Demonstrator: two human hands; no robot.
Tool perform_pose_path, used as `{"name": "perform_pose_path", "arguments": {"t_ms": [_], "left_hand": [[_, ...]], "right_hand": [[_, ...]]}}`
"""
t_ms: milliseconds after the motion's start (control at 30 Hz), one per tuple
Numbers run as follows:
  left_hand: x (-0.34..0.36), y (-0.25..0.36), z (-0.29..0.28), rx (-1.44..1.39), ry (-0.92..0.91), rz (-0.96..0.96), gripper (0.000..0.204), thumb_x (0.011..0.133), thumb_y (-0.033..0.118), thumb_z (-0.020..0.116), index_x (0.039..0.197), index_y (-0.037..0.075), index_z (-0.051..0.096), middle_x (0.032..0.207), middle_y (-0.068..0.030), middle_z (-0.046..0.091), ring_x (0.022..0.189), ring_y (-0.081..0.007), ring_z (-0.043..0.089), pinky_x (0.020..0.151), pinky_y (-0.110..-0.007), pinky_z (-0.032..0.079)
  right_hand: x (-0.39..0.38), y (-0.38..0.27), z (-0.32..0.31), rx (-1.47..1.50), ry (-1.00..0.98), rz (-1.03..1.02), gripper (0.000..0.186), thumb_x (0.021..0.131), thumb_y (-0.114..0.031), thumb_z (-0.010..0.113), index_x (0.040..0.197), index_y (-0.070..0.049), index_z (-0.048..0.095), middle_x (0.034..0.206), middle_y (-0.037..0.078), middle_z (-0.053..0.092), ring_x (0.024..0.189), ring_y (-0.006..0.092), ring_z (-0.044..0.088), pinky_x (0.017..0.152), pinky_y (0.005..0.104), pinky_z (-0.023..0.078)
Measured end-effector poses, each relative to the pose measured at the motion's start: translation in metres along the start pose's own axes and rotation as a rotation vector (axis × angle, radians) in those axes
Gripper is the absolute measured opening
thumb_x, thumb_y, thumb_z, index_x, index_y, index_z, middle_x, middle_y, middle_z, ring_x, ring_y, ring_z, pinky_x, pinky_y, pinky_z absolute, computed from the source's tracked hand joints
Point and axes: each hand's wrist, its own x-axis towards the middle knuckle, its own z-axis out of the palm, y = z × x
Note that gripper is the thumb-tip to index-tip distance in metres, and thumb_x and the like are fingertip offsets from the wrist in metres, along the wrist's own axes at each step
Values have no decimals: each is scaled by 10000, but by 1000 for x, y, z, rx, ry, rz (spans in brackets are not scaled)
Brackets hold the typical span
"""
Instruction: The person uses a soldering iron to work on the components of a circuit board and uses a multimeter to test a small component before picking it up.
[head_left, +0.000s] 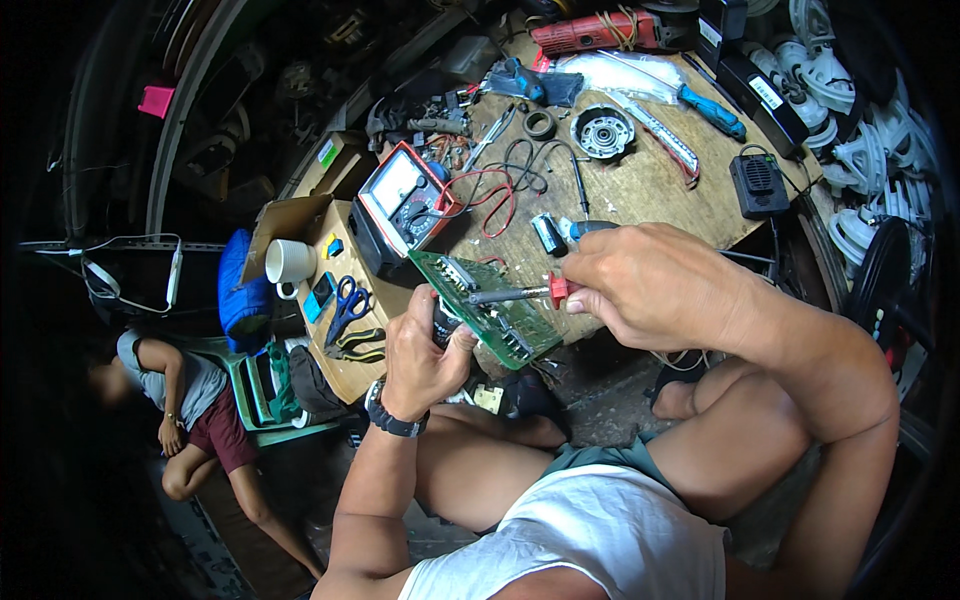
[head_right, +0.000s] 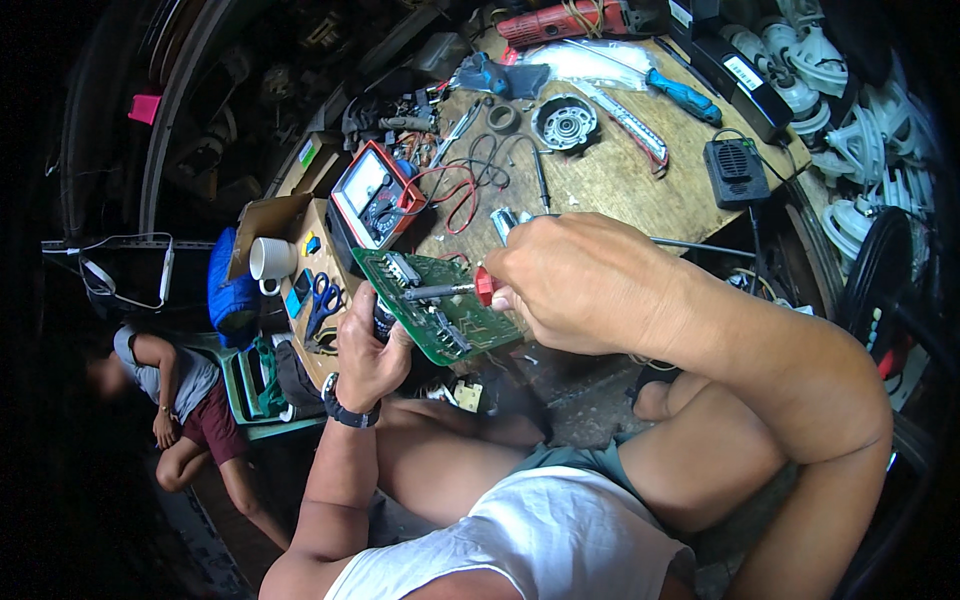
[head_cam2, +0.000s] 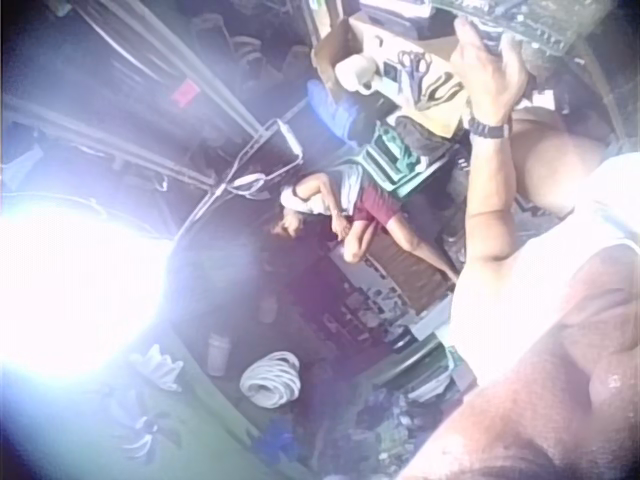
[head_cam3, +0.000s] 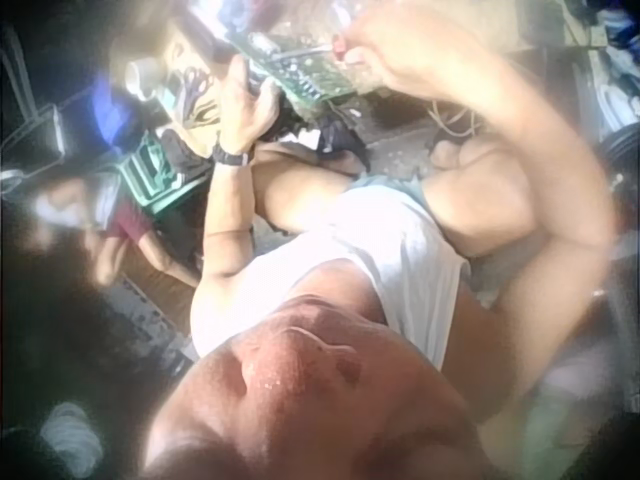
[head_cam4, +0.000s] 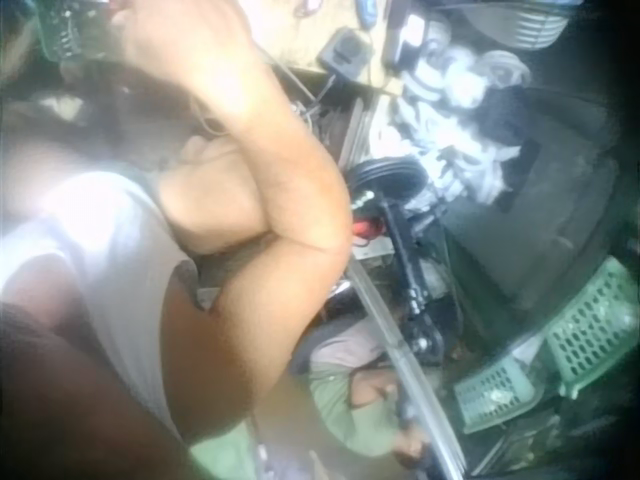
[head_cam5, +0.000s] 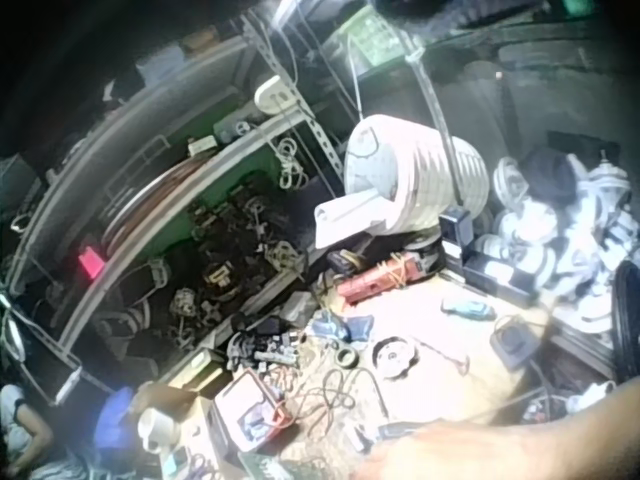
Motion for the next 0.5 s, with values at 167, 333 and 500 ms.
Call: {"name": "perform_pose_path", "arguments": {"t_ms": [167, 333, 500], "left_hand": [[-1, -7, 3, -16, 36, 36, 367, 924, 227, 743, 1142, -29, 596, 794, -191, 682, 699, -396, 701, 640, -422, 531], [1, -9, 1, -5, 16, 37, 381, 921, 253, 746, 1126, -30, 596, 797, -200, 679, 708, -405, 704, 642, -431, 534], [4, -6, -1, 36, -7, 40, 407, 926, 291, 751, 1119, -32, 597, 772, -204, 661, 674, -409, 684, 617, -441, 520]], "right_hand": [[2, 1, 0, 4, -12, -23, 238, 976, -203, 637, 961, 17, 727, 900, 244, 726, 872, 442, 724, 800, 532, 579], [-1, 2, 2, -34, 16, -20, 247, 974, -214, 647, 959, 20, 727, 896, 239, 729, 861, 434, 729, 785, 525, 583], [0, 2, -1, -78, 22, -35, 251, 968, -216, 652, 971, 23, 727, 891, 239, 729, 854, 425, 737, 771, 513, 591]]}}
